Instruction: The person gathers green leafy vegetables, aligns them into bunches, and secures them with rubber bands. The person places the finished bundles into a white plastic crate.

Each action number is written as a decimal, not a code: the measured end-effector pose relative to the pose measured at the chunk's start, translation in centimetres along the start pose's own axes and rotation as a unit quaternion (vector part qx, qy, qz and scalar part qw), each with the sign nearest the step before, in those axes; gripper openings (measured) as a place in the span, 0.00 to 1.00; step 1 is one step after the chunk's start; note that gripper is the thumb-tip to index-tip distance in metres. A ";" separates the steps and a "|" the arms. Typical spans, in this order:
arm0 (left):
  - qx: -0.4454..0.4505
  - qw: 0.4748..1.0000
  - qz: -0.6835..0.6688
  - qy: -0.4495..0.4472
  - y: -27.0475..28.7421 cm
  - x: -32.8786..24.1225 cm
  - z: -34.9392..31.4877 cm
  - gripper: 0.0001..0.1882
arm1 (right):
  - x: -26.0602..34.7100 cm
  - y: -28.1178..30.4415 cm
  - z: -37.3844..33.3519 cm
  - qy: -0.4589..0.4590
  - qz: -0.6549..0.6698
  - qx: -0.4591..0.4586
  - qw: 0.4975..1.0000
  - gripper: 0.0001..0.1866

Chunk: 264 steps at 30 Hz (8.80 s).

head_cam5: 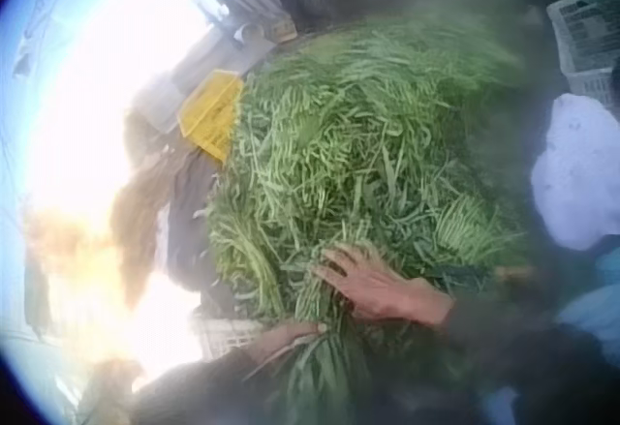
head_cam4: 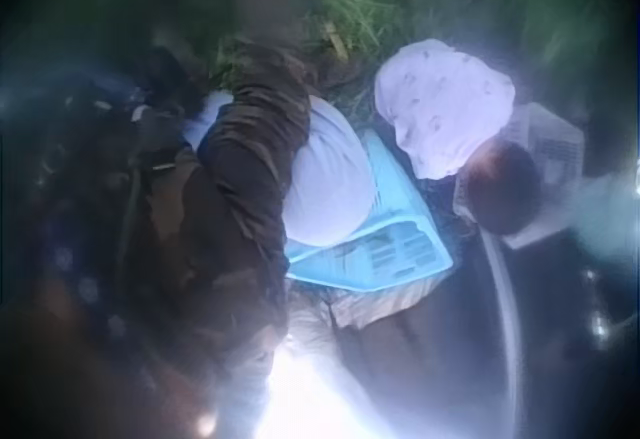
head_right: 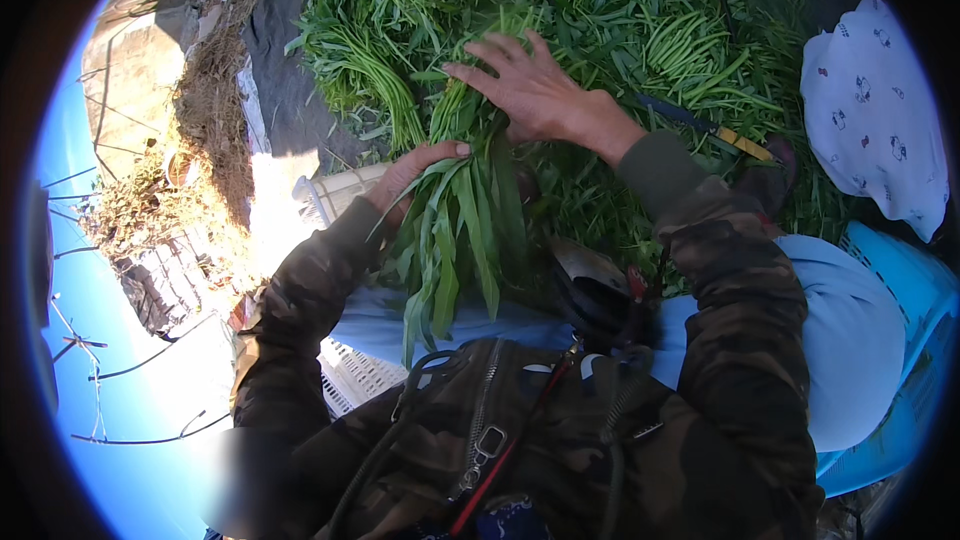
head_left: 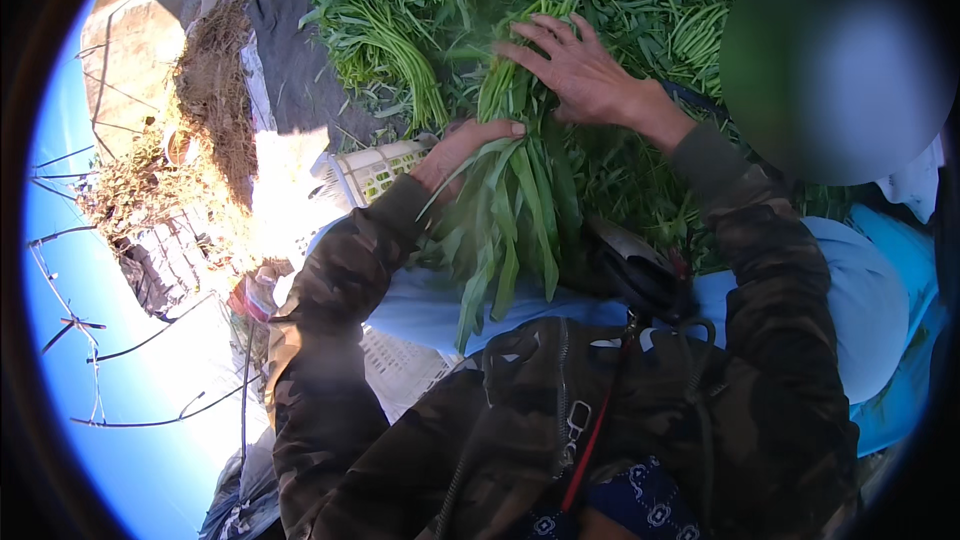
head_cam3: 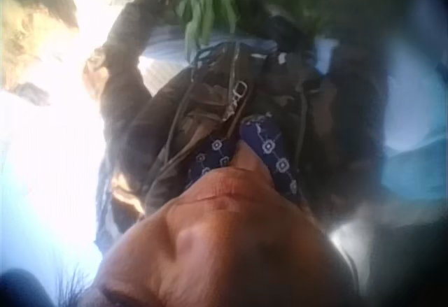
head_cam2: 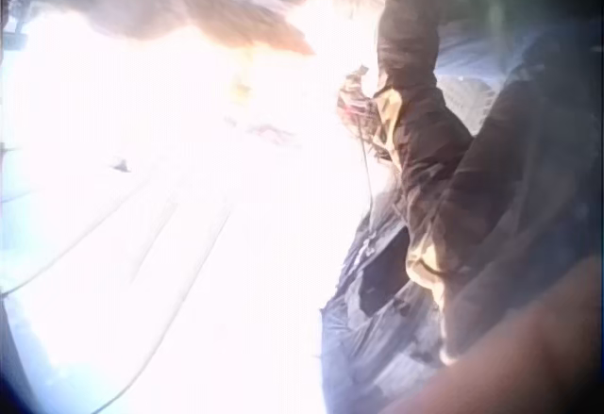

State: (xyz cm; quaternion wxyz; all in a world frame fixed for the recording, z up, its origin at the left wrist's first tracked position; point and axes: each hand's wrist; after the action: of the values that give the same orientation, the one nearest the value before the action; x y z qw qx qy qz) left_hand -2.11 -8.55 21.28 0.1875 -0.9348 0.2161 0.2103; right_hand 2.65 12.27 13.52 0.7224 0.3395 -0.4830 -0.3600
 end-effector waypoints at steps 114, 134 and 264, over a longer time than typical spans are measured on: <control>-0.095 0.879 0.452 -0.121 10.9 -14.9 -16.3 0.36 | -2.5 2.8 -4.5 -0.261 0.252 -0.066 0.930 0.06; 0.015 0.844 0.523 -0.120 11.5 -15.8 -15.0 0.27 | -15.2 -1.5 -9.3 -0.272 0.044 0.229 0.934 0.22; -0.080 0.437 0.860 -0.252 1.3 -19.7 -19.8 0.18 | -15.5 -0.3 -9.4 -0.390 0.049 0.284 0.874 0.33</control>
State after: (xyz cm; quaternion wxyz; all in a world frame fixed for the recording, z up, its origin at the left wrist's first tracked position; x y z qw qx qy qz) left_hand -12.72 -11.98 46.92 -0.1194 -0.1846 0.8340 0.5060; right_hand 7.17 26.58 3.44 0.3643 0.3379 -0.8234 -0.2743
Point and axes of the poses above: each hand's wrist, its own z-axis towards the middle knuckle, its own y-axis out of the back of the hand, x = y × z, and after that the axes turned 7 degrees about -y, right-handed
